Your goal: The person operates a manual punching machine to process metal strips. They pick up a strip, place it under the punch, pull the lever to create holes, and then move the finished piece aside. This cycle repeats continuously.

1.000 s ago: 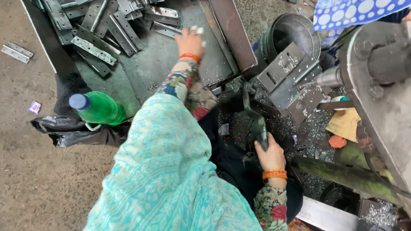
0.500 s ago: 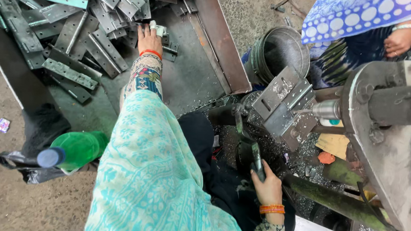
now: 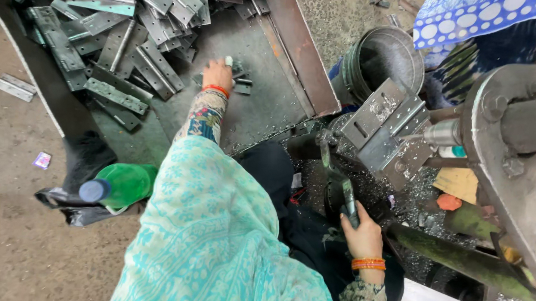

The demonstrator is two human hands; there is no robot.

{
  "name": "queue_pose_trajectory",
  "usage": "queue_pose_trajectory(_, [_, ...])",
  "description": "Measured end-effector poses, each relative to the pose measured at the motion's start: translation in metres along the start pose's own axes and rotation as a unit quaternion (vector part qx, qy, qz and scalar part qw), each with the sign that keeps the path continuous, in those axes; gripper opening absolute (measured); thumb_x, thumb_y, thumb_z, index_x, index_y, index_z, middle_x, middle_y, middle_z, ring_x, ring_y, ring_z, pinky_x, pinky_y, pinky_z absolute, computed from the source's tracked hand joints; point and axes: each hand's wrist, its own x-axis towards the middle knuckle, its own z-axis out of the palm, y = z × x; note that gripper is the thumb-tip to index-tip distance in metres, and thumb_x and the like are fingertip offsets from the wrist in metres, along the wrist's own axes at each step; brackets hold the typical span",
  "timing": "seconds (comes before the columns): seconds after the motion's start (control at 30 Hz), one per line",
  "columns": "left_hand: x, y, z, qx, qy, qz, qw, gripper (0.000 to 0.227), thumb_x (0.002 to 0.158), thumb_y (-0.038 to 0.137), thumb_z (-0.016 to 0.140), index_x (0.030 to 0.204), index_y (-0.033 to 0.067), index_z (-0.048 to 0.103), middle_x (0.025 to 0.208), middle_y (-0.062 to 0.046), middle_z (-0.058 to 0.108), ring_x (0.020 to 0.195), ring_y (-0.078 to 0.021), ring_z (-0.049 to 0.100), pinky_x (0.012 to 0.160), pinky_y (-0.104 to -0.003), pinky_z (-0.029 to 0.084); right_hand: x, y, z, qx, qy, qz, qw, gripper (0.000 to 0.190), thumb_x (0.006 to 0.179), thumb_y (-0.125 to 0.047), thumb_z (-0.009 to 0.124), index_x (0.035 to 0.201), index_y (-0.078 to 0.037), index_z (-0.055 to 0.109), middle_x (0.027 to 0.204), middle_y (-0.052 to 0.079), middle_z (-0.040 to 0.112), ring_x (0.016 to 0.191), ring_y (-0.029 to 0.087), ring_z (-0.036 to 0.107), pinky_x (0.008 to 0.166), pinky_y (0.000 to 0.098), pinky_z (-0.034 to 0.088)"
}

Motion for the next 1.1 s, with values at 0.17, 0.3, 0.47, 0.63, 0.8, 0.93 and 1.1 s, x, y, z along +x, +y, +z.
queue_pose_trajectory(0.17, [-0.059, 0.057, -0.007, -0.006, -0.033, 0.032, 0.999, 0.022, 0.096, 0.021, 0.060, 0.111, 0.0121, 0.074, 0.124, -0.007, 0.061, 0.113, -0.0316, 0.059, 0.090, -0.051, 0.054, 0.003, 0.002, 0.002, -0.006, 0.006, -0.031, 0.999, 0.062, 0.083, -0.047, 0.070, 0.139, -0.020, 0.064, 0.103, 0.026, 0.073, 0.098, 0.046, 0.069, 0.085, 0.0536, 0.056])
queue_pose_trajectory(0.3, [-0.096, 0.089, -0.023, -0.145, -0.048, 0.033, 0.988, 0.031, 0.085, 0.019, 0.071, 0.114, 0.0090, 0.071, 0.128, -0.013, 0.059, 0.113, -0.0378, 0.059, 0.089, -0.049, 0.055, 0.002, 0.009, 0.006, -0.002, 0.017, -0.041, 0.999, 0.063, 0.084, -0.048, 0.071, 0.139, -0.019, 0.063, 0.103, 0.027, 0.073, 0.098, 0.046, 0.070, 0.085, 0.0537, 0.056])
queue_pose_trajectory(0.47, [-0.100, 0.084, -0.029, -0.244, -0.019, -0.015, 0.969, 0.031, 0.087, 0.017, 0.072, 0.117, 0.0085, 0.072, 0.118, -0.018, 0.067, 0.109, -0.0379, 0.065, 0.094, -0.048, 0.055, 0.002, 0.005, 0.001, 0.001, -0.004, -0.029, 1.000, 0.065, 0.084, -0.045, 0.070, 0.142, -0.018, 0.060, 0.104, 0.025, 0.074, 0.096, 0.045, 0.072, 0.085, 0.0528, 0.057])
queue_pose_trajectory(0.63, [-0.097, 0.057, -0.030, -0.343, 0.077, -0.114, 0.929, 0.053, 0.078, 0.012, 0.071, 0.131, 0.0127, 0.069, 0.108, -0.021, 0.072, 0.103, -0.0382, 0.068, 0.093, -0.046, 0.054, -0.005, -0.001, -0.004, 0.014, -0.023, -0.012, 1.000, 0.065, 0.085, -0.044, 0.069, 0.144, -0.020, 0.059, 0.101, 0.024, 0.075, 0.094, 0.043, 0.073, 0.084, 0.0516, 0.058])
queue_pose_trajectory(0.8, [-0.086, 0.059, -0.056, -0.316, 0.141, -0.099, 0.933, 0.048, 0.079, 0.006, 0.069, 0.127, 0.0068, 0.068, 0.102, -0.022, 0.070, 0.095, -0.0410, 0.067, 0.085, -0.050, 0.054, -0.004, 0.000, -0.004, 0.020, -0.019, -0.018, 0.999, 0.064, 0.085, -0.043, 0.069, 0.145, -0.025, 0.059, 0.101, 0.021, 0.076, 0.095, 0.042, 0.073, 0.084, 0.0512, 0.058])
queue_pose_trajectory(0.93, [-0.086, 0.065, -0.090, -0.245, 0.219, 0.009, 0.944, 0.028, 0.080, -0.001, 0.068, 0.108, 0.0010, 0.069, 0.100, -0.021, 0.066, 0.089, -0.0439, 0.065, 0.076, -0.052, 0.053, 0.000, 0.006, -0.001, 0.018, -0.008, -0.028, 0.999, 0.063, 0.085, -0.044, 0.071, 0.143, -0.024, 0.059, 0.107, 0.019, 0.075, 0.099, 0.041, 0.072, 0.085, 0.0509, 0.058])
queue_pose_trajectory(1.1, [-0.085, 0.092, -0.132, -0.267, 0.253, 0.095, 0.925, 0.022, 0.081, -0.003, 0.067, 0.102, 0.0026, 0.068, 0.098, -0.020, 0.066, 0.091, -0.0420, 0.065, 0.078, -0.051, 0.054, -0.002, 0.008, 0.006, 0.014, -0.001, -0.031, 0.999, 0.057, 0.086, -0.043, 0.072, 0.137, -0.019, 0.062, 0.111, 0.018, 0.074, 0.101, 0.040, 0.072, 0.086, 0.0505, 0.058])
